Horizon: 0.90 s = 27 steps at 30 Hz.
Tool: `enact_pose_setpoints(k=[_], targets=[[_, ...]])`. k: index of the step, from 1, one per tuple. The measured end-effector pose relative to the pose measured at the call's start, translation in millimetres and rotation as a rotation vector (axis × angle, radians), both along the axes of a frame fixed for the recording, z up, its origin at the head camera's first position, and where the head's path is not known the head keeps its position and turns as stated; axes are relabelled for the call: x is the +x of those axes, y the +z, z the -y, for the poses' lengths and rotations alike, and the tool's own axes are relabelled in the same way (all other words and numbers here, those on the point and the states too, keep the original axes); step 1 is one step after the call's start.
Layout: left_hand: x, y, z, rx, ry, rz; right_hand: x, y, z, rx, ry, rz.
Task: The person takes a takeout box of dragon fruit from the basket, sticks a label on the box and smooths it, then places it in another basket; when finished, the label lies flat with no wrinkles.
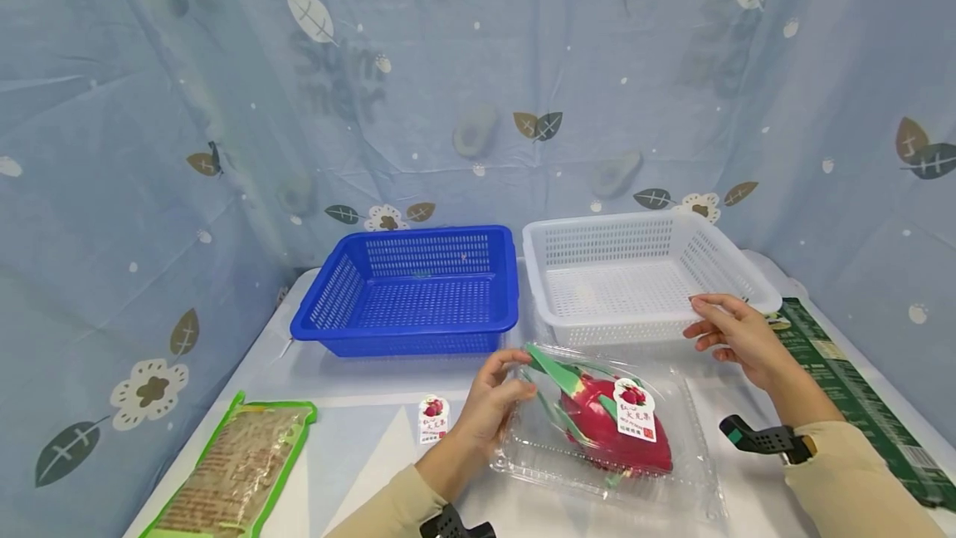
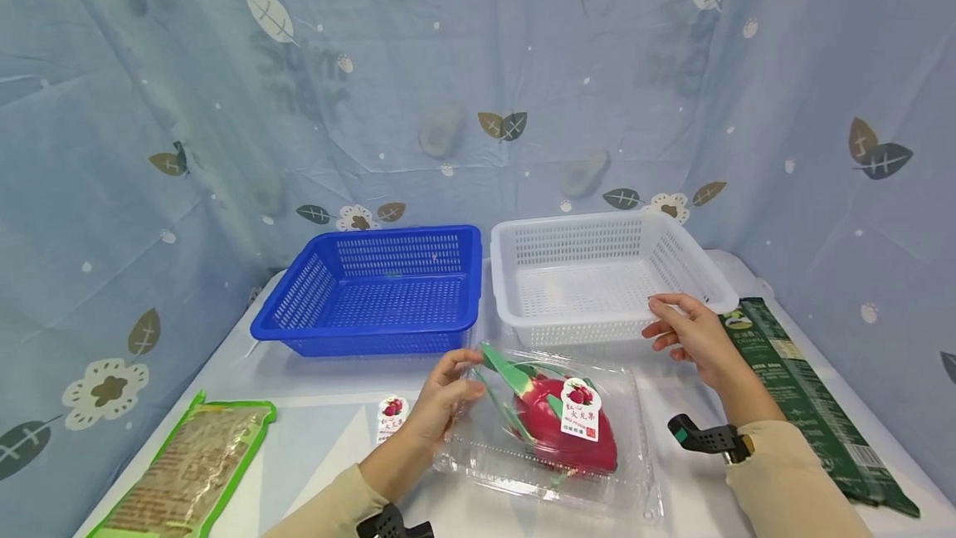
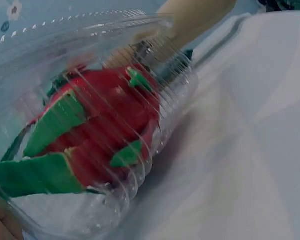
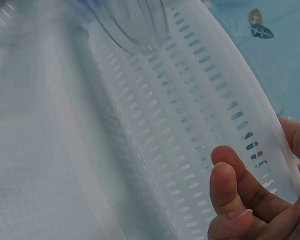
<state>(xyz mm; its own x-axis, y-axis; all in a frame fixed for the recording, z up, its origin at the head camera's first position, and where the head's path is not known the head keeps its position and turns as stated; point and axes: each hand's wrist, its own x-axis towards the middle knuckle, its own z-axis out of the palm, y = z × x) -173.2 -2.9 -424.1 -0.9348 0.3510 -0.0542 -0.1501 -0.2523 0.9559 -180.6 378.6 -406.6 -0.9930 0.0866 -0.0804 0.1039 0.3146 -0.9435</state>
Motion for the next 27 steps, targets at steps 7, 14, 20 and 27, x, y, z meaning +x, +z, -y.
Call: enact_pose_setpoints(k=[7, 14, 20, 27], targets=[[15.2, 17.3, -1.7, -0.011, 0.063, 0.018, 1.3, -1.9, -2, 0.005, -0.006, 0.001], [21.3, 43.5, 1.0, 0.036, 0.113, 0.068, 0.8, -1.4, -2, 0.018, -0.012, -0.004], [15.7, 66.9, 2.7, 0.085, 0.150, 0.058, 1.8, 1.6, -1, 0.008, -0.016, -0.004], [-5.8, 85.7, -0.6, 0.117, 0.240, 0.054, -1.7, -1.7, 2, 0.054, -0.058, 0.004]])
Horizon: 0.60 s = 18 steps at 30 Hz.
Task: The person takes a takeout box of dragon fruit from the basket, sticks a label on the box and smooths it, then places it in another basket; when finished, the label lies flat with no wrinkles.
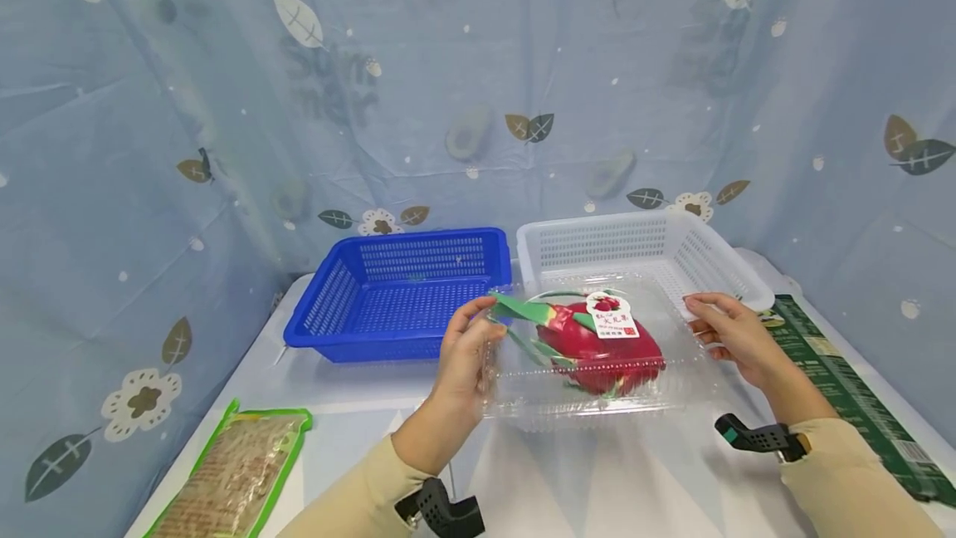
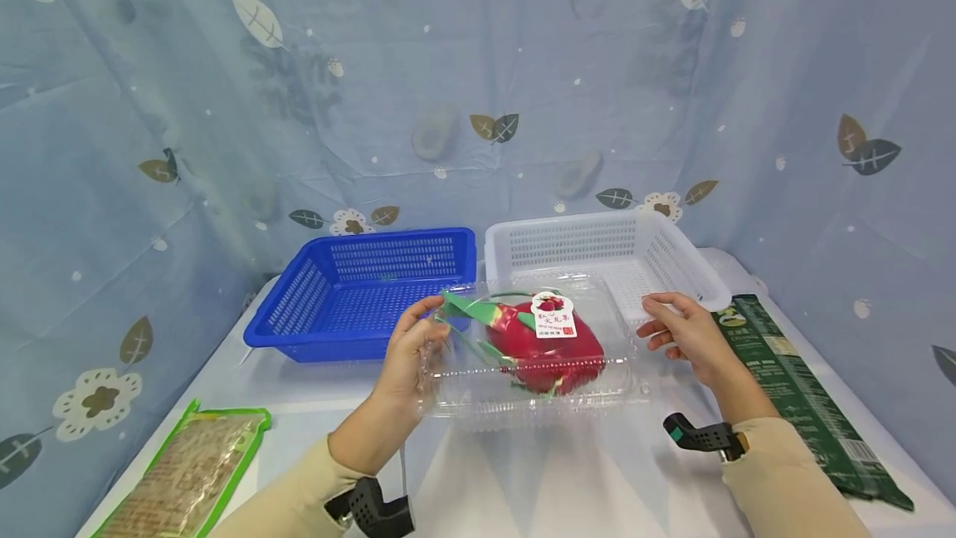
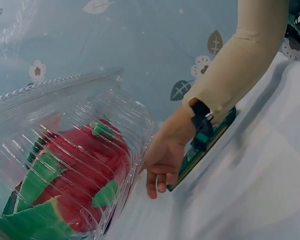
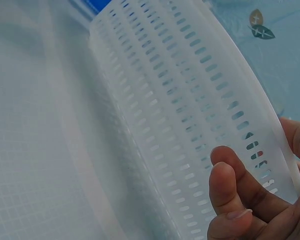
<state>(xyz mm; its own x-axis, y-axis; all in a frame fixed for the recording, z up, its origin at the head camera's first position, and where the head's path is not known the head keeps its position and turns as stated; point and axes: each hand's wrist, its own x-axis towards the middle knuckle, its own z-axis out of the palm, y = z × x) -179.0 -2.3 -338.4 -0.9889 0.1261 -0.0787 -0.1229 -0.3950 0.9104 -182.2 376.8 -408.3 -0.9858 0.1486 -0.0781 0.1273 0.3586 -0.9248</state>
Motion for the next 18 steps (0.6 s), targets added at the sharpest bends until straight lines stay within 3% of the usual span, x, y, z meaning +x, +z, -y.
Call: enact_pose_setpoints(k=[4, 10, 18], targets=[[-16.5, 11.1, -7.6, 0.024, 0.045, -0.012, -0.5, 1.5, 0, 0.010, -0.004, 0.004], [-43.4, 22.3, -22.3, 0.075, 0.094, -0.006, 0.9, 5.3, -3, -0.061, 0.035, 0.007], [-81.3, 22.2, -42.6, 0.122, 0.112, -0.009, 0.8, 5.5, -2, -0.059, 0.048, 0.022]])
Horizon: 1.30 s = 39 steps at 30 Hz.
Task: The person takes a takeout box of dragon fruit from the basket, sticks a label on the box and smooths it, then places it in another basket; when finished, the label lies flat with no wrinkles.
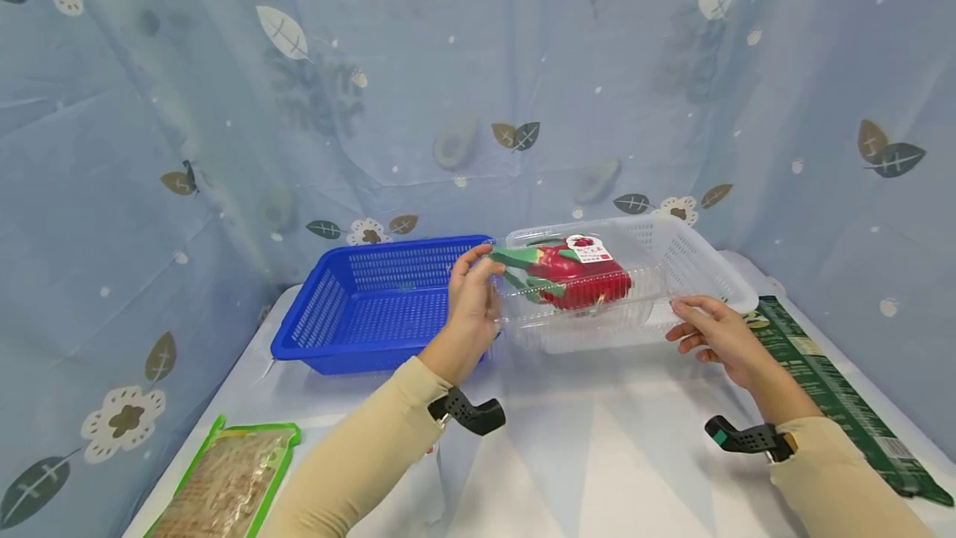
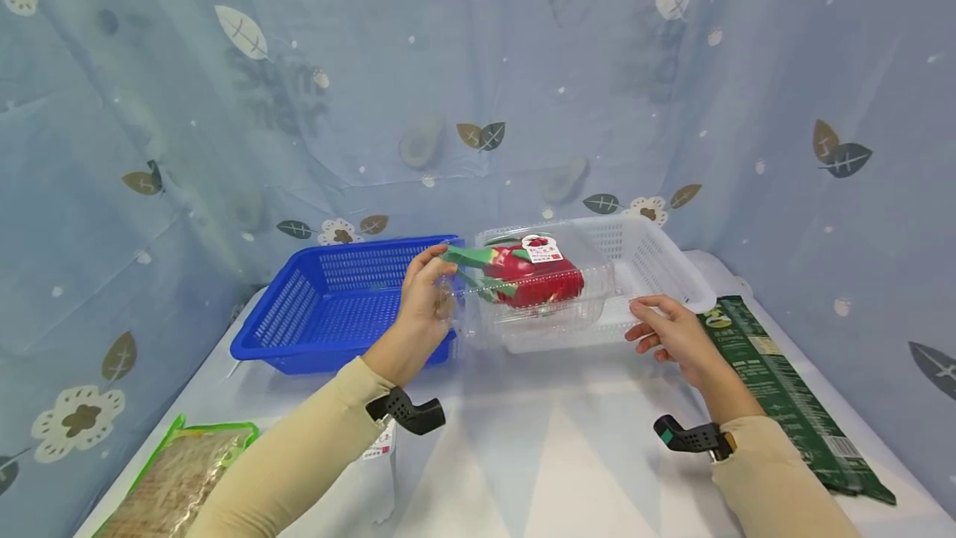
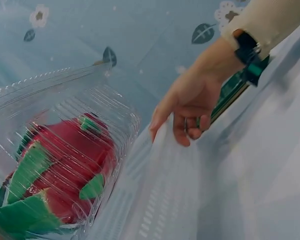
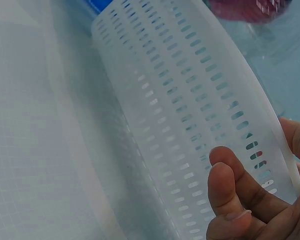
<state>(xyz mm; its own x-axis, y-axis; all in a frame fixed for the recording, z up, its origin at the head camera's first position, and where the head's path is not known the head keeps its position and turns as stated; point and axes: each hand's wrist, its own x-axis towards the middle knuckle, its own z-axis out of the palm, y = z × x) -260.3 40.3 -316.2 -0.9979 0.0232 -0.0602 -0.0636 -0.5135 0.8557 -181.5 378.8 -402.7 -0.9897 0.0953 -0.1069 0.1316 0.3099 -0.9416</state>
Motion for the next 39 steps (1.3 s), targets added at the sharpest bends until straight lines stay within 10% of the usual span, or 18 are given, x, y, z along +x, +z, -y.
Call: enact_pose_setpoints(k=[13, 39], targets=[[-54.9, -10.9, -40.4, -0.034, -0.040, -0.030, -1.0, 0.8, 4, 0.010, -0.022, 0.006], [-66.9, -33.4, -85.2, -0.235, -0.069, 0.090, -1.6, 0.0, 4, 0.013, -0.041, 0.008]])
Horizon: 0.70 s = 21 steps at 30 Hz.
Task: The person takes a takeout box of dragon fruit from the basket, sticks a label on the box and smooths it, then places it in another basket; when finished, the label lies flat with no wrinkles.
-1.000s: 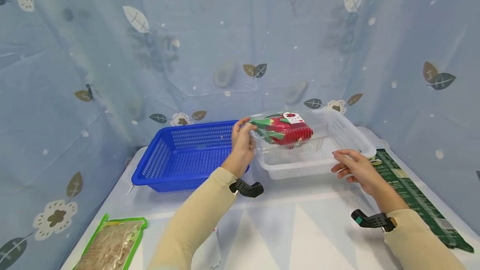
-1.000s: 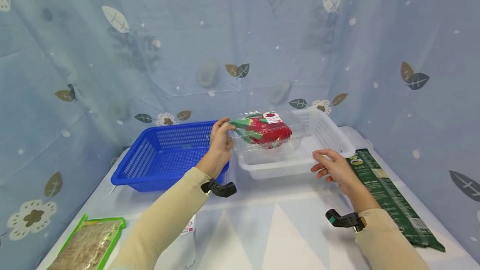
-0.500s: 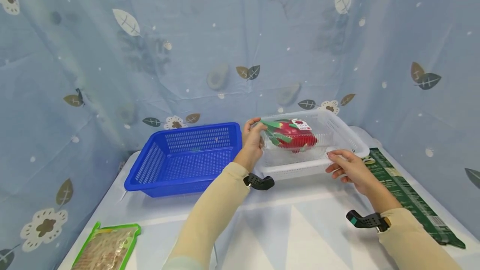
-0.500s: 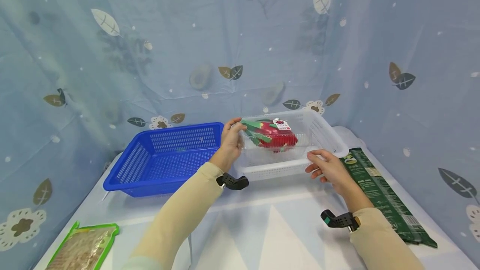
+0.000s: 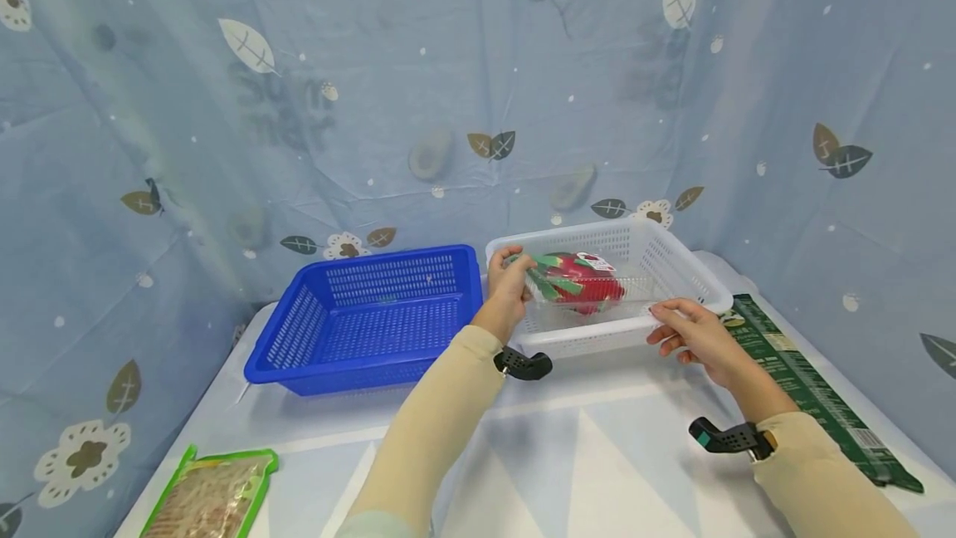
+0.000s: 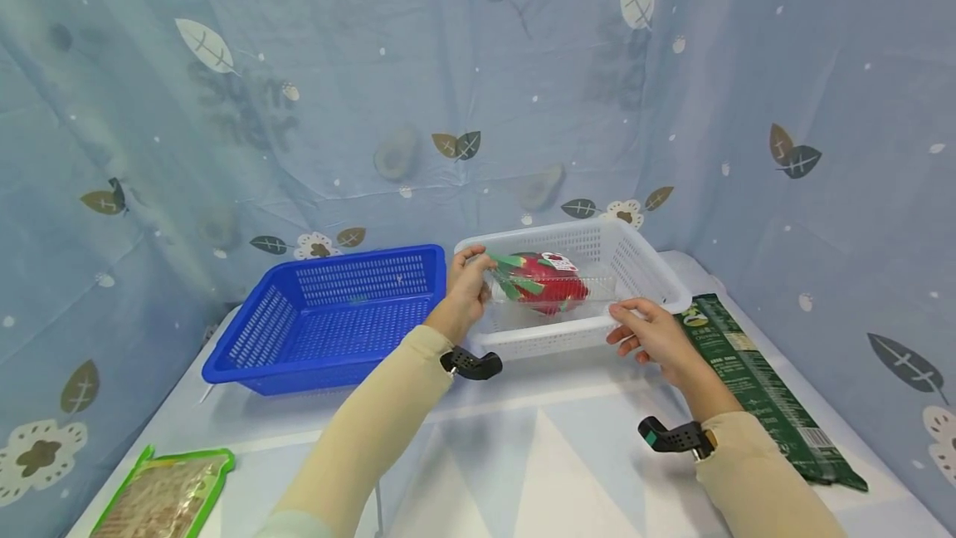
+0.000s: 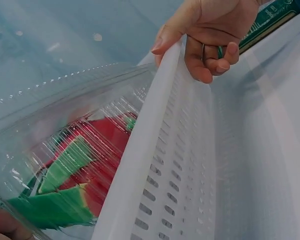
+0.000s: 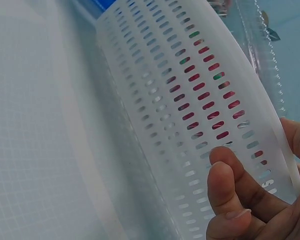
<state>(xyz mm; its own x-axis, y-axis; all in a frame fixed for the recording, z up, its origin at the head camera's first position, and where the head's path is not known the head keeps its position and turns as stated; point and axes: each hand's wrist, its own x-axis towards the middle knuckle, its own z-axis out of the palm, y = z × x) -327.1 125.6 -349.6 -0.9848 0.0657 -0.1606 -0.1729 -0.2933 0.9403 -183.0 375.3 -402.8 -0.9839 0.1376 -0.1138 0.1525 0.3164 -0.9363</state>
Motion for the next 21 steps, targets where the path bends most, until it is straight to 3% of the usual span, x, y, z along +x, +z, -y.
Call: enact_pose_setpoints(k=[12, 21], targets=[[7.1, -0.1, -7.5, -0.096, -0.026, 0.003, 0.0, 1.3, 0, 0.004, -0.004, -0.003], [12.8, 4.6, -12.2, -0.340, -0.057, 0.006, -1.2, -1.6, 0, 0.006, -0.018, 0.009]])
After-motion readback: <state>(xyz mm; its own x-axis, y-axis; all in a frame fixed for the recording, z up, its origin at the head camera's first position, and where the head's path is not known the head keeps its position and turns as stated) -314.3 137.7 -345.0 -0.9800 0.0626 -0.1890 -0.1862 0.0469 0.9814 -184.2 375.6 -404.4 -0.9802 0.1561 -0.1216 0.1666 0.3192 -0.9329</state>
